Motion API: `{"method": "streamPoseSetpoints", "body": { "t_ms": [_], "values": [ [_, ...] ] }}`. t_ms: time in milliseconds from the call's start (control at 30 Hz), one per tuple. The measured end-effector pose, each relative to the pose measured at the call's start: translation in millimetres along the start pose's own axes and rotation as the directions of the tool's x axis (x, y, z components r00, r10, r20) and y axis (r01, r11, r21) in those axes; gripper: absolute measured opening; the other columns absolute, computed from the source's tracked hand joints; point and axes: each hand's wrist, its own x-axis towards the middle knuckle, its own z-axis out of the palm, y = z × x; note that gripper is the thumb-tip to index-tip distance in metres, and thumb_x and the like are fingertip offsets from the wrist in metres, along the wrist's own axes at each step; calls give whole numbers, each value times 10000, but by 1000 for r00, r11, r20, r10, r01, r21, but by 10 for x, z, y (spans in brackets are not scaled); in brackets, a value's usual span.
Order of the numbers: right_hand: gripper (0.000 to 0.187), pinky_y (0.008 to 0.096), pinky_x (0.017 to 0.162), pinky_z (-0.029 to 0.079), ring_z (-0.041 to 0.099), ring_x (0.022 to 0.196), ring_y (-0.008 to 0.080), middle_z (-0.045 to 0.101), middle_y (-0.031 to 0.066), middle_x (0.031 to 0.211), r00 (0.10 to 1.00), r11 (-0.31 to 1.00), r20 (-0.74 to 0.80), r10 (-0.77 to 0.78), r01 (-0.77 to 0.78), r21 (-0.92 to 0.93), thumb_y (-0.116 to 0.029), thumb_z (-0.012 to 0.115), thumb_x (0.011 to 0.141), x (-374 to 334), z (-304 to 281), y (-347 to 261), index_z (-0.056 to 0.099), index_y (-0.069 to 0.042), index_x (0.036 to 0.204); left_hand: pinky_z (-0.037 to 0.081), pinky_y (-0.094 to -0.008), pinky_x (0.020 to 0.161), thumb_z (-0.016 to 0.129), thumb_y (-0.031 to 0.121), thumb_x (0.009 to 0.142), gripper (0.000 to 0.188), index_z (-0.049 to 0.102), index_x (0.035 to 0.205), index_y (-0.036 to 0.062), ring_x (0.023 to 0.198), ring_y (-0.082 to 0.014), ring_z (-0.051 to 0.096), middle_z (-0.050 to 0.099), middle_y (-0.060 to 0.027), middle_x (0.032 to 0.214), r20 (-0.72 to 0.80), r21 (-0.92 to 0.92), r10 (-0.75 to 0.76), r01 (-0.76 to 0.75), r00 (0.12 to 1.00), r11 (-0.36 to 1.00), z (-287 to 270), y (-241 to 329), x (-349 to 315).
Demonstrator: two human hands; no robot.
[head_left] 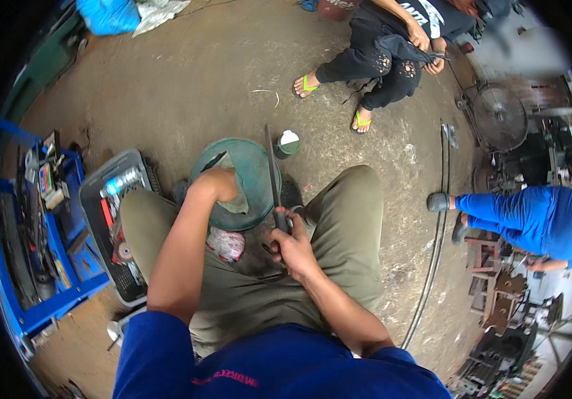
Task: The person sits cross-legged on the floor and uses a metal file to sharpen a long metal rod. They repeatedly rub the file along the rod's edge while holding it steady with the other hand. The person occasionally pauses to inspect the rod's edge before resuming the filing motion.
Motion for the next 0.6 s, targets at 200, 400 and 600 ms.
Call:
{"method": "streamPoseSetpoints", "body": {
  "t_ms": [200,400,600],
  "values": [
    [548,265,469,424,550,585,95,617,60,830,978,903,8,-208,196,-382,-95,559,962,-133,-10,-54,353,-60,1469,367,-414,1136,573,210,832,762,317,1533,56,1414,-352,392,351,-213,1543,283,105,-66,37,957,994,43,40,148],
    [582,324,620,501,616,611,180,658,137,798,898,495,173,-404,374,-784,-113,546,980,-231,23,-119,336,-22,1515,281,-464,1185,637,466,872,1008,32,1598,118,1500,-363,208,-114,-103,1661,429,136,-66,8,901,991,85,-30,104],
    [608,467,913,503,624,1074,474,624,276,1240,892,380,321,-318,430,-819,-31,525,950,-399,59,-222,296,11,1512,295,-465,1180,566,395,896,896,78,1599,128,1482,-355,267,-31,-86,1669,449,181,-3,-88,893,979,83,-24,108]
  ]
}}
